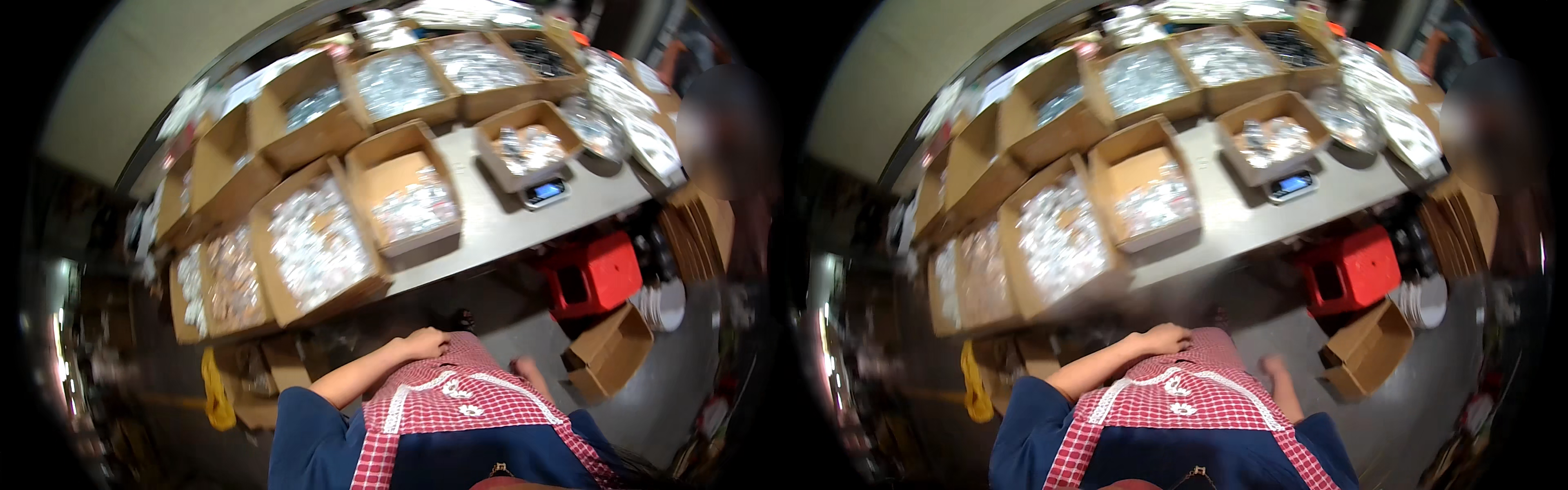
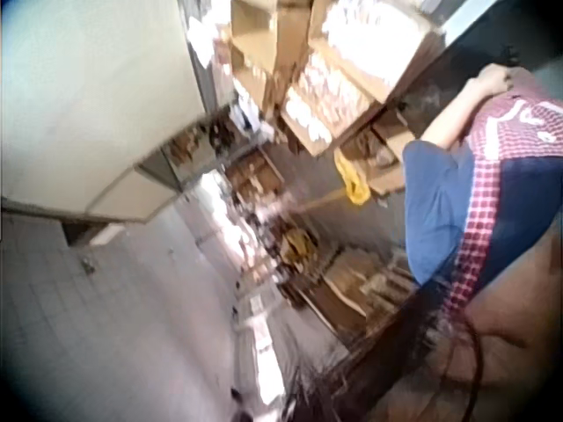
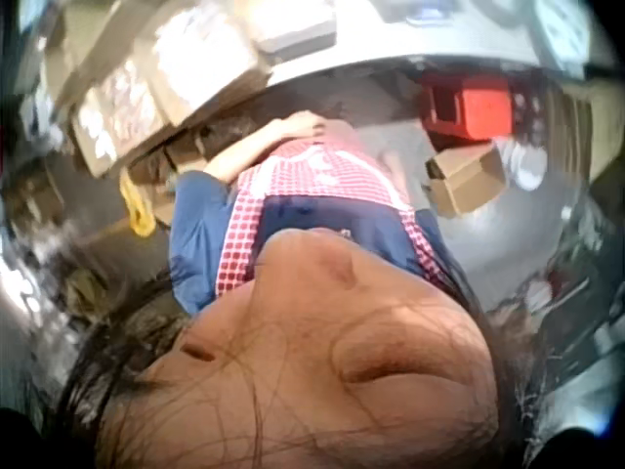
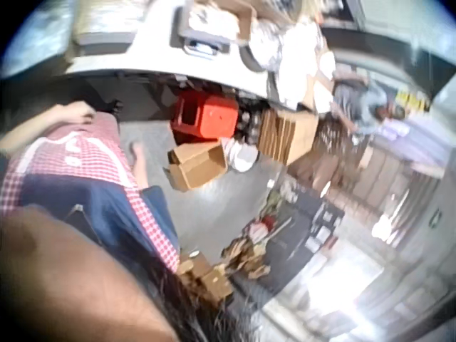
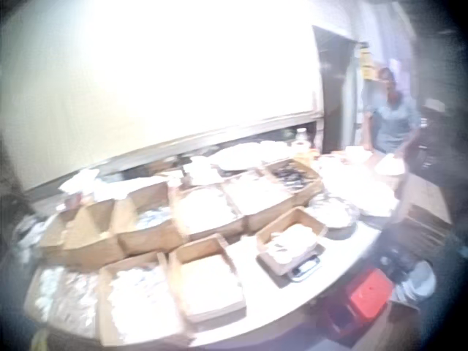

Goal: The person weighs small bags of components using a digital scale and then packs them into boxes, handling white plastic items from a yellow bag as well.

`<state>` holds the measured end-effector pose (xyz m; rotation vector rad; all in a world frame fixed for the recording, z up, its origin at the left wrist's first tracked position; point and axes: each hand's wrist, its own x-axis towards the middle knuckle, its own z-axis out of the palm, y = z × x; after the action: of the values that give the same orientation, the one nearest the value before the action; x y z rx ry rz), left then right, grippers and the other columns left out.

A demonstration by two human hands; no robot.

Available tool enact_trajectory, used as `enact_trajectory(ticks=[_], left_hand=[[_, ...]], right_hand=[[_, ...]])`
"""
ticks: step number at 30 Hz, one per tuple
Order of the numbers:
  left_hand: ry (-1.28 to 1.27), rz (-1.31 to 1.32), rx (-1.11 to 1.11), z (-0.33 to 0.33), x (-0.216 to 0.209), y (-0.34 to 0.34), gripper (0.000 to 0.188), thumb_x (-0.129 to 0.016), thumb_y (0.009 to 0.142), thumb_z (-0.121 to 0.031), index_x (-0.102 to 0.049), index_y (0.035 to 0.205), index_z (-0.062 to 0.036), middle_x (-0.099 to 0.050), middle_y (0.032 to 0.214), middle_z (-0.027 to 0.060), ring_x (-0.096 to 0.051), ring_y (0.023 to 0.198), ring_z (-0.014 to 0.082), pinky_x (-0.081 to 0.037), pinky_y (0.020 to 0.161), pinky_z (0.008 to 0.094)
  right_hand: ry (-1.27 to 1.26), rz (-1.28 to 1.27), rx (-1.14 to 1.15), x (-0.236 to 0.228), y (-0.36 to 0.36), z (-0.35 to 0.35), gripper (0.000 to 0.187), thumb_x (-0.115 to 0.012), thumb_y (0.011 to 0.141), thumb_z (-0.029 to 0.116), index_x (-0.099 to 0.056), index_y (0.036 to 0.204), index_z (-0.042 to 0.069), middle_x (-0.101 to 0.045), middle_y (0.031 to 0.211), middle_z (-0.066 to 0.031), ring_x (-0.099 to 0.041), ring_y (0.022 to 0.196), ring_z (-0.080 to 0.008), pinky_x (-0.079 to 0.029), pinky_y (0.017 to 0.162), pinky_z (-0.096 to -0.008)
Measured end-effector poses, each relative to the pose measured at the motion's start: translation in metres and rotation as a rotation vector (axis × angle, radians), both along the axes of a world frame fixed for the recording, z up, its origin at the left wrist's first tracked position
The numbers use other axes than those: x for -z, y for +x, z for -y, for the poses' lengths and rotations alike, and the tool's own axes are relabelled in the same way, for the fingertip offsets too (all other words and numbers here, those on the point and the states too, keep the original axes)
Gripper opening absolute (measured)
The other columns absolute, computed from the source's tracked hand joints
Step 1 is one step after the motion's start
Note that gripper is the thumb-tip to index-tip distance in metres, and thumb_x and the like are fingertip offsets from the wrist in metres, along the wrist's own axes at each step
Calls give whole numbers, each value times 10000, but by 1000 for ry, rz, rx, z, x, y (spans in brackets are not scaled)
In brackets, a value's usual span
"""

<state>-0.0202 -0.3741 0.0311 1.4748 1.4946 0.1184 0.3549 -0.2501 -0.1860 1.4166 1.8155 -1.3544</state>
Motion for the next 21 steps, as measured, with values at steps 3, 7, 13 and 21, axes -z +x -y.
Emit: enact_trajectory(ticks=[3,7,13,21], left_hand=[[-71,-5,-314,87,1,-23,265,-536,816,-215,-636,987,-40,-647,977,205,-622,915,369,-499,812,439],[-30,-133,-748,178,12,-61,221,-533,800,-200,-658,928,-70,-659,917,185,-631,881,353,-499,778,444],[-32,-170,-1049,304,87,-96,182,-546,788,-174,-648,893,-66,-660,911,175,-629,883,351,-499,767,444],[-306,-75,-706,511,102,-152,441,-506,869,-361,-635,1050,20,-632,1035,234,-616,980,348,-458,879,451]], right_hand=[[150,-600,534,-43,-75,-76,179,-496,857,120,-605,959,20,-614,699,-56,-551,523,-142,-441,482,-277],[89,-562,501,-76,-121,-139,156,-529,836,47,-605,972,40,-586,696,-35,-510,551,-82,-413,480,-211],[-98,-367,355,-35,-156,-74,126,-478,857,76,-582,927,81,-599,745,-52,-578,619,-170,-459,470,-310],[-134,24,-497,-20,-234,200,138,-521,835,138,-620,912,80,-625,762,-83,-614,647,-199,-482,524,-327]])
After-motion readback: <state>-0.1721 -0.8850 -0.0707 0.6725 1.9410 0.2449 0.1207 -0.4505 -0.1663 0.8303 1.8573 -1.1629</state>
